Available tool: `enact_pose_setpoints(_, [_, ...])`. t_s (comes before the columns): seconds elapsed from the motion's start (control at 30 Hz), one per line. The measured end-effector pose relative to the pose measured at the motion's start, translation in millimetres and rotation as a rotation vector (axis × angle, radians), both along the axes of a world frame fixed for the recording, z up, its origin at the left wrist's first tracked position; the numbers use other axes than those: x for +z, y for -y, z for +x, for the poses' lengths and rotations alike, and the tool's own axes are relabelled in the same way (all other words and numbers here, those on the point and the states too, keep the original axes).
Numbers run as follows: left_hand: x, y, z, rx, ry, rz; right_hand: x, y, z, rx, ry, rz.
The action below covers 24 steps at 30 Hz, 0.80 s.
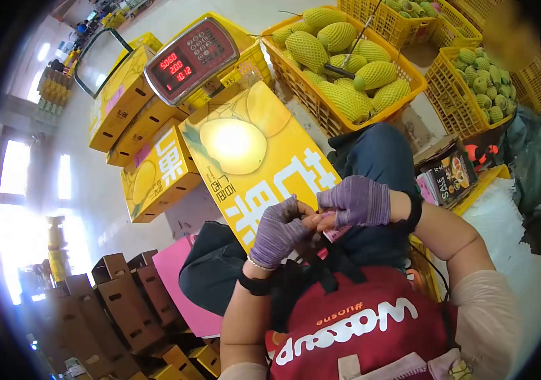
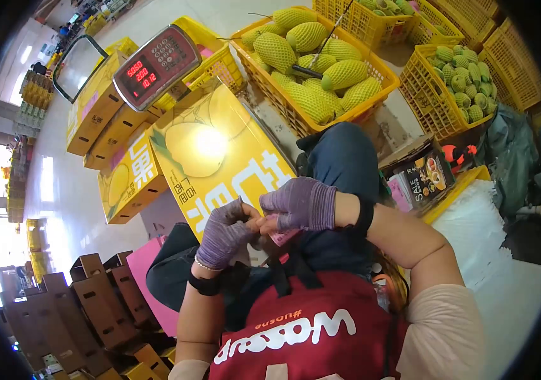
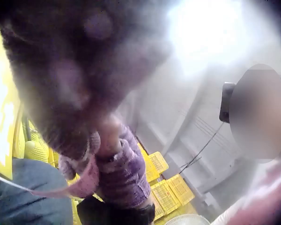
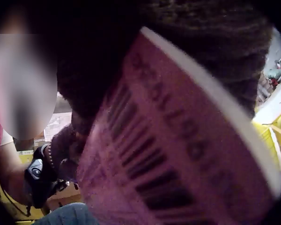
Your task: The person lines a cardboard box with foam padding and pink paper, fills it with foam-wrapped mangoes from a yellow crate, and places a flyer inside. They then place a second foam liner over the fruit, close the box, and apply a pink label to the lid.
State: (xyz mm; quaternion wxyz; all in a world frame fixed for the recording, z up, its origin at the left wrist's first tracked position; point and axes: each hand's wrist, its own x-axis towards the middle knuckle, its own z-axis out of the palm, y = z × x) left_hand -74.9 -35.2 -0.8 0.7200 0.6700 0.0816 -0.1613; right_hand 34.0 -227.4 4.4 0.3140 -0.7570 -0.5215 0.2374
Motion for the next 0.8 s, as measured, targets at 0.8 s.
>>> enact_pose_setpoints(0.8, [13,1,0,-0.104,-0.192,-0.042,12,11,2,0.020,-0.363,0.008])
